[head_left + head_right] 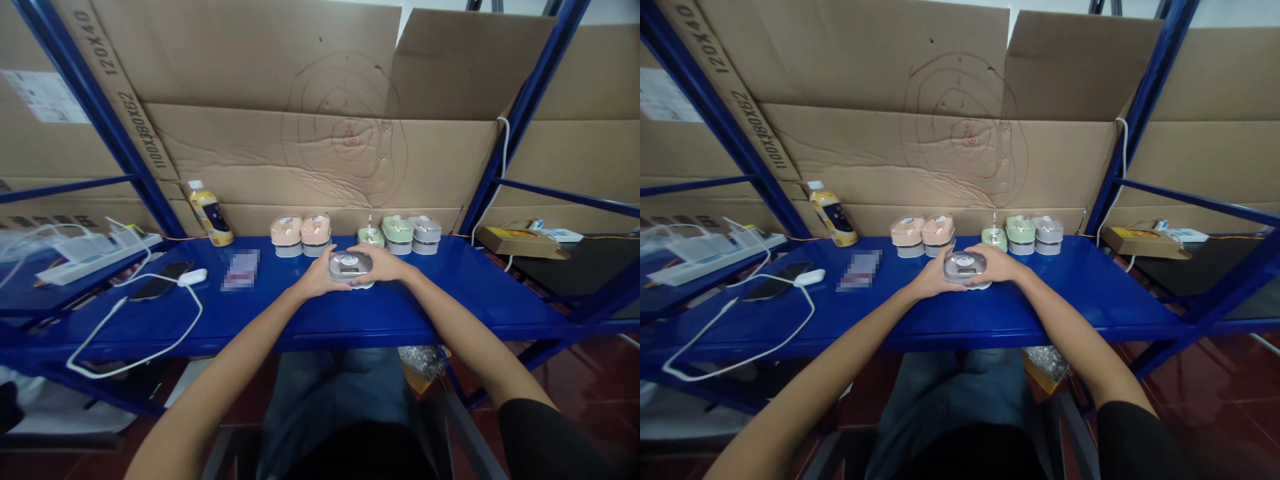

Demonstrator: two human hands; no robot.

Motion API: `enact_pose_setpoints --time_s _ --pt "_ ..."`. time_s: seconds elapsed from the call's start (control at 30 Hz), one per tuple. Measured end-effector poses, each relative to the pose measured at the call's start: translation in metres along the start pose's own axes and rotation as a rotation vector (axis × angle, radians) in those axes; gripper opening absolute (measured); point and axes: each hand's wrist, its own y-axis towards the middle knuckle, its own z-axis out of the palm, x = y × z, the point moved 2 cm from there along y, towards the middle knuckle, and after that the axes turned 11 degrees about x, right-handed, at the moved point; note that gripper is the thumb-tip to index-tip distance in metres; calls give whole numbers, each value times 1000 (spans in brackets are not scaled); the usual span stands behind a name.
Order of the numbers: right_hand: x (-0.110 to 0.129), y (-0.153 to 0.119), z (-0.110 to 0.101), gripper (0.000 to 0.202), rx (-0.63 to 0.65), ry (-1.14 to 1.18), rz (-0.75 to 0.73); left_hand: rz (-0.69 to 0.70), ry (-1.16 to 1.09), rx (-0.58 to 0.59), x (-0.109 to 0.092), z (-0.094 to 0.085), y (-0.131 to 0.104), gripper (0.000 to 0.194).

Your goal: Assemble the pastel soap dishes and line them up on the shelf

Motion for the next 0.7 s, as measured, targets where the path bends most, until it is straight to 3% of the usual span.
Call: enact_pose_setpoints --time_s 0.43,0.7 --pt "3 8 2 89 59 -30 -76 24 -63 -62 -3 0 1 139" --pt "-8 10 8 89 102 31 -36 -26 -82 -16 1 0 1 139"
